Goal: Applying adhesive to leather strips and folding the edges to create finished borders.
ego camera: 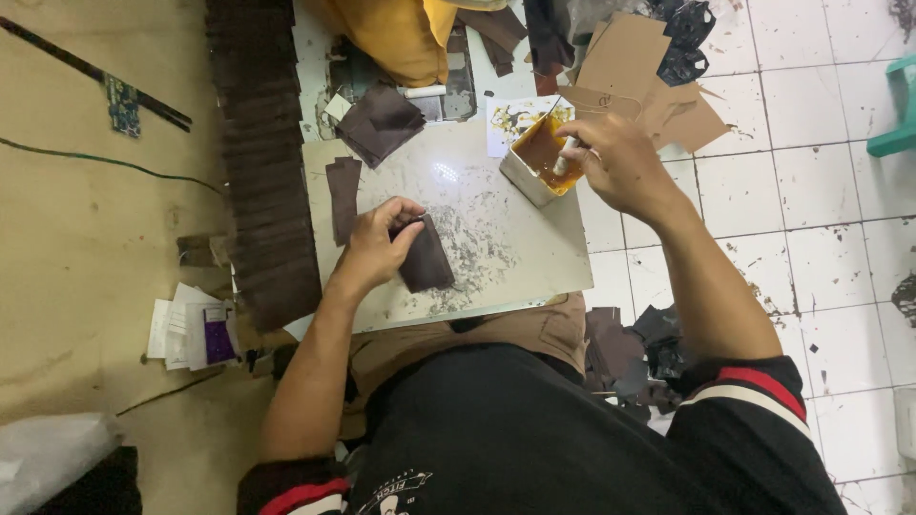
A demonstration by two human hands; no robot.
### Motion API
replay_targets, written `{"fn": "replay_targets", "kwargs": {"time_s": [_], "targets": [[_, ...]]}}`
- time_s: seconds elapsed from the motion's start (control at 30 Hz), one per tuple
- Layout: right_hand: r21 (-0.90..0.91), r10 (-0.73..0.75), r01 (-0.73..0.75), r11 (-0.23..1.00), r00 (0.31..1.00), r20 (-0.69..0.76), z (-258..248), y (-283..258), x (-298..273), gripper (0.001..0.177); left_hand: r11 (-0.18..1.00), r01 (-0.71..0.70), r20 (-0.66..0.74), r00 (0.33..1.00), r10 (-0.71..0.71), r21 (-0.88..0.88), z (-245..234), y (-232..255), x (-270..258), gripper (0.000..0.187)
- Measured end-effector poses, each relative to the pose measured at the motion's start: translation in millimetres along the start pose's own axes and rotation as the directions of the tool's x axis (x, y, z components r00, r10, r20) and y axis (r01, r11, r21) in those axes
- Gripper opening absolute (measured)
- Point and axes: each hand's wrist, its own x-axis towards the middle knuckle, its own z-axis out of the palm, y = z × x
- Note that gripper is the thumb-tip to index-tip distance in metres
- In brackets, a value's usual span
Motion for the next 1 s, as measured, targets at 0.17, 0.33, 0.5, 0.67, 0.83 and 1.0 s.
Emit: {"fn": "replay_targets", "kwargs": {"time_s": [0.17,0.33,0.5,0.67,0.83,1.0], "targets": [[0.141,0.119,-0.138,0.980,0.984,0.133,-36,-14,3,0.025,0.968,-0.176,-0.104,0.975,0.196,0.177,11,-23,7,0.030],[0.102,0.265,-0.322,0.941,0.892,0.366,-40,-42,9,0.029,0.953,-0.140,-0.286,0.933,0.218,0.269,31,-54,-13,0.031],[0.520,-0.035,-0.044,0.853,0.989,0.141,-2,-100,12,0.032,0.916,-0.276,-0.229,0.910,0.347,0.290,20,-46,-14,0.032],[0.554,-0.063,0.093,0.827,0.995,-0.072,90,-104,38,0.025,0.922,-0.253,-0.220,0.921,0.323,0.292,20,-41,-16,0.034],[0.534,-0.033,0.071,0.843,0.996,-0.080,140,-101,47,0.026,0.922,-0.261,-0.227,0.916,0.330,0.288,21,-47,-14,0.037],[0.446,-0.068,0.113,0.888,0.991,-0.114,157,-96,51,0.027,0.917,-0.277,-0.220,0.912,0.345,0.287,15,-40,-13,0.036]]}}
